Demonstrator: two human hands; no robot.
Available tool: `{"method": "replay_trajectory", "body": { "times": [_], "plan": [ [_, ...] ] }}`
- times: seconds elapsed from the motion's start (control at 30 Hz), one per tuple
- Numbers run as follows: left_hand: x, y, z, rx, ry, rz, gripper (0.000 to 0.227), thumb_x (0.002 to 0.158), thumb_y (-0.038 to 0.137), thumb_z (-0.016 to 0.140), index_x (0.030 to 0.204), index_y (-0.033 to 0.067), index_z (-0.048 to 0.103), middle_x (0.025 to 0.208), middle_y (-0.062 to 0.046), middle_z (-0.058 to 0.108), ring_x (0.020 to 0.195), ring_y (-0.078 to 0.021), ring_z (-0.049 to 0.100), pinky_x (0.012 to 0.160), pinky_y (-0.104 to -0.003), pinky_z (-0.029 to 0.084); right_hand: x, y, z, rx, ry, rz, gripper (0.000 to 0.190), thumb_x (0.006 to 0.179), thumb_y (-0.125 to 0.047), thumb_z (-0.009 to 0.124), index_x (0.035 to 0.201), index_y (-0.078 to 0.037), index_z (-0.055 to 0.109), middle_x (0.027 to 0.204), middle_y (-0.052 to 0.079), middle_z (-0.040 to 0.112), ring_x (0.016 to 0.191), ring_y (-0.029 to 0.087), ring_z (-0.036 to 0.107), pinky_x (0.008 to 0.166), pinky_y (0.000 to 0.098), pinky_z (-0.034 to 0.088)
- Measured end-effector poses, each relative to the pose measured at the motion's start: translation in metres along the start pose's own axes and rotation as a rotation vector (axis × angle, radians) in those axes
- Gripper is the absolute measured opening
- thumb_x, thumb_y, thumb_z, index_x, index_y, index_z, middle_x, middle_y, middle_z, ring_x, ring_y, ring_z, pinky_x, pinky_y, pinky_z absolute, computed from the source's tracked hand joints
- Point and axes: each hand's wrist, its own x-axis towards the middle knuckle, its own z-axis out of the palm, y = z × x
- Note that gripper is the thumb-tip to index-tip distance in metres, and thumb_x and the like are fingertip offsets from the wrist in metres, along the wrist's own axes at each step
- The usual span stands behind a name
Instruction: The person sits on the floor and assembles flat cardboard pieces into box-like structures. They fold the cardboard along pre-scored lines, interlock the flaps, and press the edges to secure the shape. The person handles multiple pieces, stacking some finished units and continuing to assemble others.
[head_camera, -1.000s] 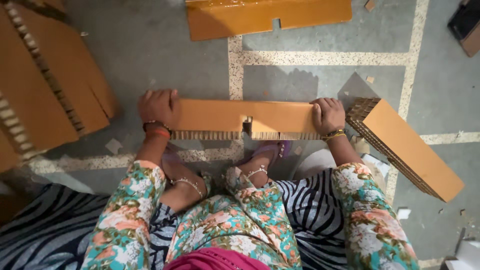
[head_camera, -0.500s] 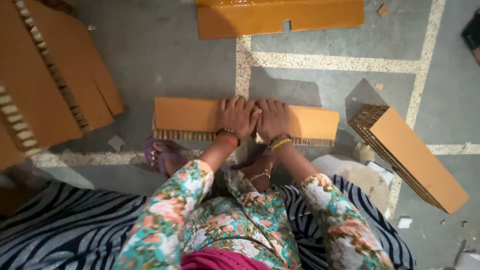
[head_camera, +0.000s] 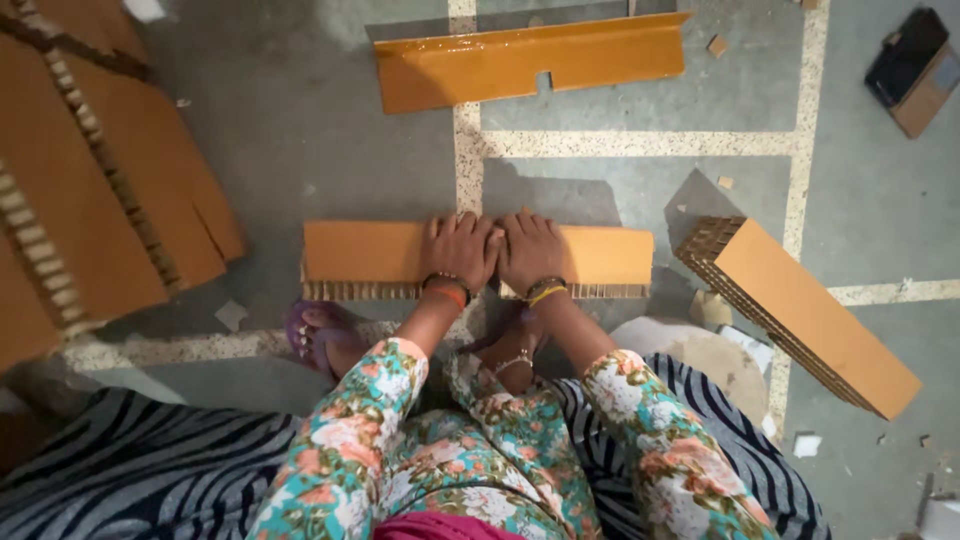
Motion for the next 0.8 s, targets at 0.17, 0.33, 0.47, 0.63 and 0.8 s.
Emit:
{"method": "replay_trajectory", "body": {
  "times": [0.17,0.33,0.47,0.63,0.8],
  "plan": [
    [-0.001,-0.009,0.005,0.024,-0.027,0.030,0.031,0.097,0.043,0.053,0.105,0.0180,0.068,0.107,-0.006,0.068,0.108,-0.0299,0.060,0.096,-0.052,0.040,-0.008,0.012,0.009,-0.033,0.021,-0.077,0.026,0.093,-0.026,0.055,0.110,-0.011,0.066,0.107,0.014,0.069,0.106,0.035,0.062,0.095,0.0511,0.042],
    [-0.012,-0.107,-0.039,0.049,-0.043,-0.130,0.025,0.096,0.036,0.056,0.095,0.0203,0.075,0.101,-0.008,0.074,0.102,-0.0329,0.064,0.096,-0.053,0.043,-0.030,0.098,-0.022,0.051,0.136,-0.087,0.017,0.091,-0.023,0.064,0.099,-0.010,0.072,0.094,0.014,0.071,0.094,0.039,0.064,0.088,0.0504,0.048],
    [-0.030,-0.160,-0.061,0.129,0.130,-0.328,0.034,0.103,0.032,0.054,0.087,0.0096,0.073,0.095,-0.012,0.074,0.094,-0.0354,0.064,0.094,-0.051,0.048,-0.050,0.150,-0.043,-0.065,0.206,0.091,0.019,0.098,-0.021,0.057,0.093,-0.010,0.072,0.092,0.011,0.070,0.092,0.035,0.063,0.088,0.0468,0.046],
    [-0.033,-0.155,-0.062,0.042,0.224,-0.308,0.028,0.096,0.029,0.058,0.087,0.0081,0.074,0.092,-0.013,0.073,0.089,-0.0391,0.063,0.084,-0.051,0.050,-0.054,0.158,-0.038,0.019,0.217,0.186,0.026,0.101,-0.023,0.052,0.090,-0.012,0.073,0.091,0.010,0.070,0.092,0.033,0.063,0.084,0.0448,0.046],
    [-0.037,-0.156,-0.060,0.010,0.246,-0.328,0.027,0.096,0.032,0.062,0.088,0.0096,0.073,0.097,-0.012,0.073,0.096,-0.0385,0.064,0.088,-0.050,0.053,-0.058,0.173,-0.029,0.168,0.265,0.307,0.029,0.103,-0.027,0.052,0.093,-0.010,0.074,0.093,0.014,0.071,0.093,0.037,0.064,0.085,0.0463,0.050]
  ]
}}
